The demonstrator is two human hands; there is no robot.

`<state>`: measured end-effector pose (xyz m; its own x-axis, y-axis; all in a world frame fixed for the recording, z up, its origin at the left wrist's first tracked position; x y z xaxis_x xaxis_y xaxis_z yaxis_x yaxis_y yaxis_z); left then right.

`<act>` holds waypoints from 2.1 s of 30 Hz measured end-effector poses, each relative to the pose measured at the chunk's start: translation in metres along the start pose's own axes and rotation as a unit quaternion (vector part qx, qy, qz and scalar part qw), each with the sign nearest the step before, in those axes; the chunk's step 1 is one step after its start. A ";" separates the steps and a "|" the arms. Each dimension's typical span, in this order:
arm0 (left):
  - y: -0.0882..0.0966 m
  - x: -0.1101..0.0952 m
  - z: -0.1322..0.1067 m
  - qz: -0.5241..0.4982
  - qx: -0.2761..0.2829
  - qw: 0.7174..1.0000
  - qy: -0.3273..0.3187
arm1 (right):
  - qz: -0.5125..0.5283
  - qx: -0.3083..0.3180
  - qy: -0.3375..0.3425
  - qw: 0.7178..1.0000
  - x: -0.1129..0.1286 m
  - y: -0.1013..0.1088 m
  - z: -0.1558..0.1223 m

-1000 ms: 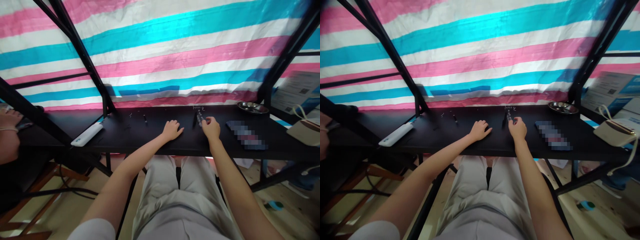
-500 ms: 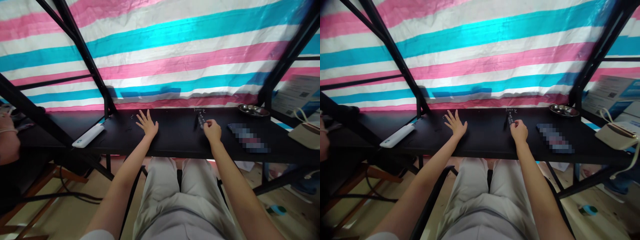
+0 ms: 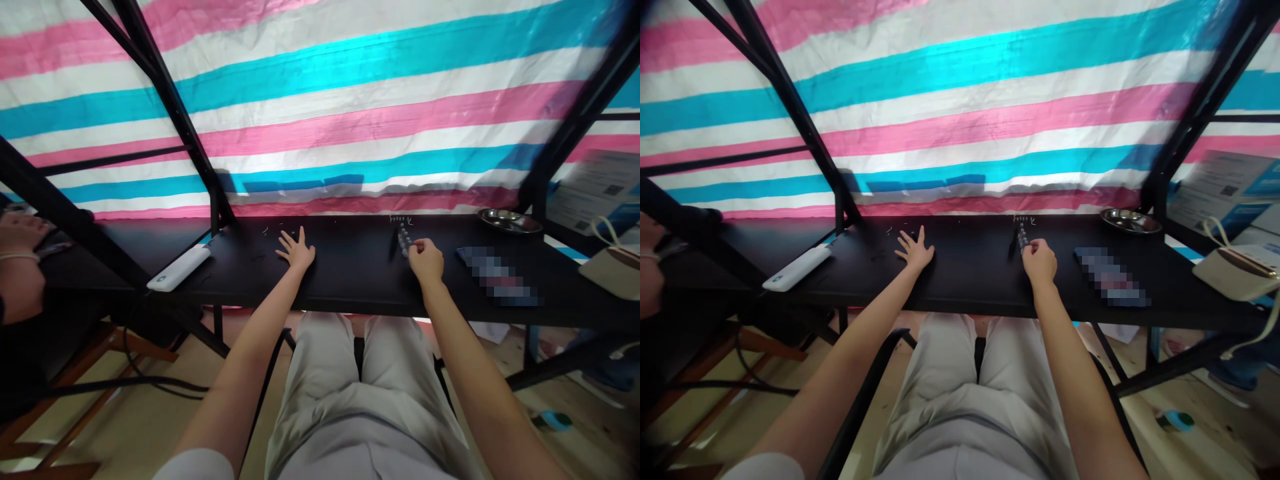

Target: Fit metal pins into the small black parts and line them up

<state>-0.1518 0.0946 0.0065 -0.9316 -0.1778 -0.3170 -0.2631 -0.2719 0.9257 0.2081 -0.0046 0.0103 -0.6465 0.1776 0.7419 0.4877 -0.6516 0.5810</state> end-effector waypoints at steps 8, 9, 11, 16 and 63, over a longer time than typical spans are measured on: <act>-0.005 0.000 0.002 -0.014 0.027 0.999 -0.026 | -0.002 0.003 0.002 1.000 -0.001 -0.002 0.000; -0.006 0.000 0.003 -0.014 0.028 0.999 -0.028 | -0.002 0.003 0.001 1.000 -0.001 -0.001 0.000; -0.007 0.000 0.004 -0.011 0.027 0.999 -0.031 | -0.004 0.001 0.002 1.000 -0.001 -0.001 0.000; -0.008 -0.003 0.005 0.001 0.021 0.999 -0.047 | -0.002 -0.005 0.006 1.000 -0.001 0.000 0.000; -0.002 -0.128 -0.089 -0.399 0.039 0.836 -0.374 | 0.010 0.157 0.379 0.912 0.069 -0.050 -0.051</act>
<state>-0.0093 0.0338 0.0269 -0.3398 0.6800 -0.6497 -0.8650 0.0453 0.4998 0.1092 0.0028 0.0160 -0.7977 -0.4695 0.3784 0.5707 -0.3851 0.7252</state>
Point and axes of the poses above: each hand's wrist, its own z-axis towards the middle knuckle, its own y-axis out of the back of the hand, x = y × z, the point moved 8 cm from there along z, towards the middle knuckle, and after that the axes turned 5 degrees about z, right-handed, at the moved point
